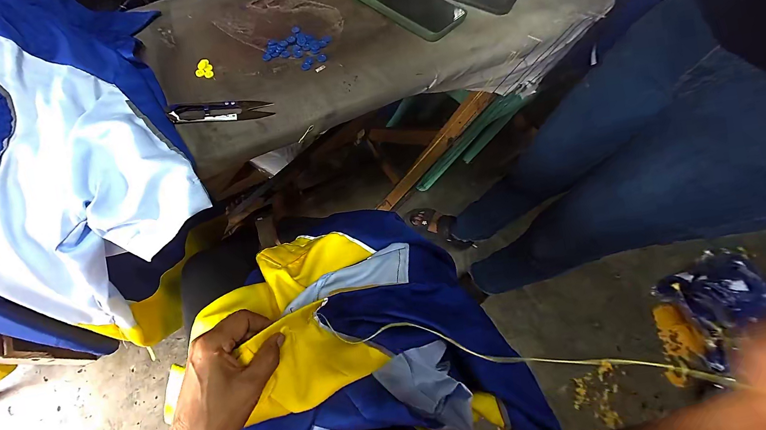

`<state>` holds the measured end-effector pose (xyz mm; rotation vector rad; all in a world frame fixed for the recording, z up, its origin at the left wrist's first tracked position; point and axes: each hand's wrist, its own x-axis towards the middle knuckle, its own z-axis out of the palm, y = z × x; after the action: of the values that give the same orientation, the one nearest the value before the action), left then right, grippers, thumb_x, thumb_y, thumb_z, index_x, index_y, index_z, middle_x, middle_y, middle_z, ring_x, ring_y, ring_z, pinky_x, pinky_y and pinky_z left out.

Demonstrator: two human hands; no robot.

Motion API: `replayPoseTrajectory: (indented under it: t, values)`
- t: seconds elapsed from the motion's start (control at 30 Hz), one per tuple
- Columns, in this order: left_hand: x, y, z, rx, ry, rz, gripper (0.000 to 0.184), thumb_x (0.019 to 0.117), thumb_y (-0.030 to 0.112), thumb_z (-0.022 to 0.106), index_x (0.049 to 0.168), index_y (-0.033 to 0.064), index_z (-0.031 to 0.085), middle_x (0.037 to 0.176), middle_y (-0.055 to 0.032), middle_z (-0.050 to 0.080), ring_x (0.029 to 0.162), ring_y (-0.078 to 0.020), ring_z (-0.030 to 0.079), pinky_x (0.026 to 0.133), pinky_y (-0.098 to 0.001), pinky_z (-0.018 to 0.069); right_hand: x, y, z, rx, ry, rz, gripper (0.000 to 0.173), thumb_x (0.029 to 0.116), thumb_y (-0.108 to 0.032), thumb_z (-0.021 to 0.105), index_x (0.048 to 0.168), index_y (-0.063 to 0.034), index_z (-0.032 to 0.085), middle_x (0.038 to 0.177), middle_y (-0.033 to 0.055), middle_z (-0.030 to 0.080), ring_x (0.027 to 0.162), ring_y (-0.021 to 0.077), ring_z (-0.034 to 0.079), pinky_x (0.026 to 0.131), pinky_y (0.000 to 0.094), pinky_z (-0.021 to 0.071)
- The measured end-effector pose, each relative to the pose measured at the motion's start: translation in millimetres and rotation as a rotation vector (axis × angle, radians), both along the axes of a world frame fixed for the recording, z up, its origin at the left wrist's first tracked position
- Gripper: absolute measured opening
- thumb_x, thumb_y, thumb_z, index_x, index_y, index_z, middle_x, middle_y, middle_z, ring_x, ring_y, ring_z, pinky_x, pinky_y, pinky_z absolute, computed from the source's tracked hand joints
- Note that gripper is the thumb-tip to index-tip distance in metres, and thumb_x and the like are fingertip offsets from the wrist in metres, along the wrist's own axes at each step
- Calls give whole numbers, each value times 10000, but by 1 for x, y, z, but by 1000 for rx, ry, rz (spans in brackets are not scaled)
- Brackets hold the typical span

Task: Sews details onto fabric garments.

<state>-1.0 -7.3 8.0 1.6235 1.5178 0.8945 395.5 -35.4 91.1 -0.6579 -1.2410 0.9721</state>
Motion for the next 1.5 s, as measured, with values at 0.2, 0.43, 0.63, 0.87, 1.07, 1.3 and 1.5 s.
replayPoseTrajectory:
  t: [0.2,0.43,0.63,0.87,1.07,1.3,1.5]
  values:
    - [-6,-6,0,-4,-48,-10,96,886,247,720,925,162,739,762,105,699,656,41,637,577,-134,535,-171,66,-63,-122,-489,671,345,973,-48,591,1305,9,516,721,9,565,589,52,532,533,201,472]
    - [-9,-8,-4,9,-95,-5,106,882,238,723,933,146,739,770,92,705,655,24,646,575,-136,541,-189,69,-78,-191,-653,638,394,956,-42,578,1340,-8,495,713,7,538,576,53,493,536,195,437]
    - [-9,-9,-6,36,-113,-5,100,879,224,728,927,138,738,771,88,706,660,22,648,577,-135,543,-191,70,-77,-201,-715,652,392,971,-65,568,1355,-37,492,713,5,535,580,59,500,542,204,441]
    - [-6,-11,-7,100,-86,37,119,857,254,750,900,148,718,745,97,680,635,32,623,561,-130,527,-193,73,-75,-199,-738,651,356,990,-87,573,1337,-53,500,705,17,538,581,87,519,555,236,466]
    - [-5,-10,9,71,-28,17,139,843,147,778,901,35,720,757,9,702,658,11,633,619,-174,545,-195,80,-75,-158,-673,662,352,1017,-128,621,1329,-21,497,752,86,616,628,164,610,625,317,544]
    - [-4,-9,12,181,118,-48,194,908,162,738,899,-29,710,781,-113,692,693,-108,646,656,-257,546,-189,82,-77,-87,-623,730,326,1011,-29,586,1317,5,478,942,141,719,840,207,736,809,366,605]
    - [1,-11,12,339,260,-85,195,945,161,695,872,-17,723,775,-146,677,734,-215,657,681,-343,549,-188,77,-70,19,-759,593,365,986,-107,663,1309,-5,526,821,138,702,700,245,710,685,409,598]
